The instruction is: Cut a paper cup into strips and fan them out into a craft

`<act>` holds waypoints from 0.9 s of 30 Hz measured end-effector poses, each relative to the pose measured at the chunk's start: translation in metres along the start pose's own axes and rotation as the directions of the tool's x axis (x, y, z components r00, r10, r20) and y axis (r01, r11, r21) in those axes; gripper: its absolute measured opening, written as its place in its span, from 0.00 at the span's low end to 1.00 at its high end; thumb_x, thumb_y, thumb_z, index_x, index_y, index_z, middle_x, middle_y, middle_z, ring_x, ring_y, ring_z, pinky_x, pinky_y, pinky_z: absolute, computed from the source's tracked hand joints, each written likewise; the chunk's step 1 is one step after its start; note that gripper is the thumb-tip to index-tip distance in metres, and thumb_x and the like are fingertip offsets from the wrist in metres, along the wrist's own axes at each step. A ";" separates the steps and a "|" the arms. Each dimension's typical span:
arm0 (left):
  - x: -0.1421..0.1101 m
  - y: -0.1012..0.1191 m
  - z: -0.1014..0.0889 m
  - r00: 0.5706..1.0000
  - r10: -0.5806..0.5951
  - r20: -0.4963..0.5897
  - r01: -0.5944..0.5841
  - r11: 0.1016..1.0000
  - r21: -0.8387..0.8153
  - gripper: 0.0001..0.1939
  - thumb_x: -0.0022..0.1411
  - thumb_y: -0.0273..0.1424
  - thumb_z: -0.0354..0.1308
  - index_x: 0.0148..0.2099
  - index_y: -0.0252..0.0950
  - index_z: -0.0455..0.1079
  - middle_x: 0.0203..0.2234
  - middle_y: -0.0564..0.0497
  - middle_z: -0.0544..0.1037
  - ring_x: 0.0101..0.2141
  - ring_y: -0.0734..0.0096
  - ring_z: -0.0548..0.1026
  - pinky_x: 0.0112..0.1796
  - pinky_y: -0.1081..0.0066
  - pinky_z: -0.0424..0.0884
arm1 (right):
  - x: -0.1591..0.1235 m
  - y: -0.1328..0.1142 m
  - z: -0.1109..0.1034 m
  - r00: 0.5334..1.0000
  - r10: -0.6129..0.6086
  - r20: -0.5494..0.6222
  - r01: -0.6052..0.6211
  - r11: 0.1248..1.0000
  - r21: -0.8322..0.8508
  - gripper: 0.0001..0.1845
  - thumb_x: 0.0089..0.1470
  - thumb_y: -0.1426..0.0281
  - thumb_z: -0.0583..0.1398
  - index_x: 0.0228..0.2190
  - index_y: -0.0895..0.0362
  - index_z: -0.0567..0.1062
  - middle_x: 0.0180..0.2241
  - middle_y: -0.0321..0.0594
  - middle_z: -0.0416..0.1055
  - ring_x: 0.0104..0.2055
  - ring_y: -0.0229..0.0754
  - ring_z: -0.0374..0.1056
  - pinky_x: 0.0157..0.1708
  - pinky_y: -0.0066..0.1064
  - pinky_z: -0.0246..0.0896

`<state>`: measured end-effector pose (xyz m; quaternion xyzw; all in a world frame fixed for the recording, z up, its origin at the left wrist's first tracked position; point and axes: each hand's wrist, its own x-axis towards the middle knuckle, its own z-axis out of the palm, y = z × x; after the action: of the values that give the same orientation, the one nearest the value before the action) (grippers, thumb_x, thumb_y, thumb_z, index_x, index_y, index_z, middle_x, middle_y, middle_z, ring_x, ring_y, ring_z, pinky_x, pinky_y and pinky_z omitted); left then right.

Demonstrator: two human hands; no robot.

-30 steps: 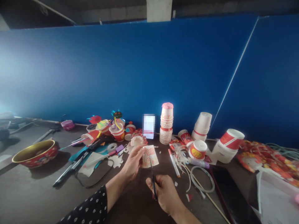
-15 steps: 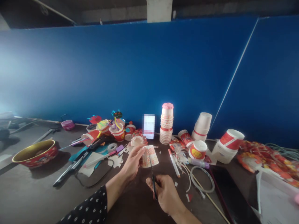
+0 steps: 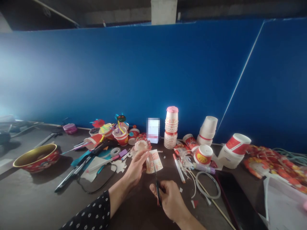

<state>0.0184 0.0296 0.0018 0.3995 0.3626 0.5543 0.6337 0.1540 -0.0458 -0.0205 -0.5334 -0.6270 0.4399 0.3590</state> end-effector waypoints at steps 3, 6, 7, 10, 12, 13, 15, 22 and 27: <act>0.001 0.003 -0.001 0.999 0.011 -0.046 -0.011 1.000 0.003 0.22 0.42 0.45 0.64 0.35 0.35 0.67 0.20 0.56 0.70 0.20 0.79 0.68 0.19 0.80 0.59 | -0.001 -0.001 -0.001 0.999 -0.013 0.032 0.015 0.998 -0.054 0.24 0.49 0.53 0.55 0.14 0.58 0.62 0.13 0.30 0.57 0.17 0.32 0.54 0.18 0.23 0.45; 0.005 0.007 -0.004 0.993 0.003 -0.116 -0.005 1.000 -0.019 0.22 0.41 0.44 0.64 0.35 0.36 0.68 0.21 0.56 0.71 0.19 0.80 0.68 0.18 0.81 0.59 | -0.004 -0.004 -0.004 0.998 -0.069 0.012 0.070 0.967 -0.244 0.23 0.49 0.54 0.55 0.15 0.58 0.63 0.14 0.31 0.59 0.18 0.32 0.54 0.18 0.23 0.43; 0.006 0.008 -0.005 0.991 -0.008 -0.131 0.003 0.999 -0.037 0.21 0.42 0.44 0.63 0.35 0.36 0.67 0.21 0.56 0.71 0.18 0.79 0.69 0.18 0.81 0.59 | -0.005 -0.006 -0.005 0.993 -0.113 -0.013 0.103 0.939 -0.329 0.23 0.50 0.54 0.55 0.15 0.58 0.63 0.14 0.31 0.60 0.18 0.32 0.55 0.18 0.24 0.42; 0.010 0.008 -0.009 0.987 -0.044 -0.157 0.024 0.992 -0.125 0.18 0.44 0.42 0.63 0.35 0.36 0.68 0.23 0.55 0.72 0.20 0.78 0.71 0.18 0.81 0.60 | -0.007 -0.012 -0.012 0.977 -0.184 -0.110 0.100 0.845 -0.526 0.21 0.51 0.56 0.54 0.17 0.58 0.66 0.16 0.34 0.65 0.19 0.35 0.60 0.20 0.24 0.46; 0.013 0.008 -0.011 0.982 -0.063 -0.179 0.029 0.982 -0.185 0.16 0.45 0.40 0.63 0.34 0.37 0.68 0.23 0.55 0.73 0.20 0.78 0.71 0.18 0.81 0.61 | -0.006 -0.016 -0.018 0.964 -0.179 -0.194 0.013 0.765 -0.644 0.19 0.52 0.57 0.53 0.20 0.57 0.68 0.19 0.38 0.70 0.23 0.38 0.65 0.23 0.26 0.49; 0.014 0.007 -0.011 0.979 -0.069 -0.190 0.029 0.978 -0.206 0.15 0.45 0.39 0.62 0.35 0.37 0.68 0.23 0.55 0.73 0.20 0.78 0.71 0.18 0.81 0.61 | -0.006 -0.017 -0.021 0.959 -0.163 -0.233 -0.047 0.715 -0.697 0.18 0.53 0.58 0.52 0.21 0.57 0.69 0.20 0.40 0.72 0.24 0.40 0.67 0.24 0.27 0.50; 0.015 0.006 -0.011 0.978 -0.081 -0.191 0.035 0.972 -0.231 0.14 0.47 0.38 0.62 0.35 0.37 0.68 0.23 0.55 0.73 0.20 0.78 0.72 0.18 0.81 0.62 | -0.005 -0.017 -0.028 0.955 -0.115 -0.274 -0.149 0.611 -0.778 0.17 0.53 0.58 0.52 0.22 0.57 0.70 0.22 0.43 0.73 0.26 0.44 0.70 0.24 0.28 0.52; 0.008 0.009 -0.007 0.992 -0.077 -0.101 0.053 0.973 -0.225 0.15 0.46 0.36 0.63 0.36 0.35 0.68 0.27 0.53 0.74 0.28 0.72 0.74 0.26 0.77 0.68 | -0.004 -0.013 -0.046 0.967 -0.039 -0.253 -0.215 0.414 -0.884 0.14 0.48 0.61 0.58 0.27 0.60 0.73 0.25 0.51 0.74 0.30 0.52 0.71 0.26 0.33 0.58; 0.000 0.013 -0.004 0.998 -0.059 0.013 0.060 0.994 -0.091 0.18 0.46 0.38 0.62 0.40 0.37 0.67 0.30 0.51 0.74 0.30 0.67 0.73 0.28 0.72 0.67 | -0.005 -0.014 -0.056 0.972 -0.021 -0.235 -0.201 0.448 -0.871 0.13 0.44 0.66 0.61 0.32 0.62 0.71 0.30 0.52 0.74 0.33 0.52 0.71 0.30 0.34 0.60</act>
<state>0.0095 0.0308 0.0121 0.3621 0.3454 0.5490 0.6695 0.2011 -0.0416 0.0128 -0.7182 -0.6926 0.0060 0.0673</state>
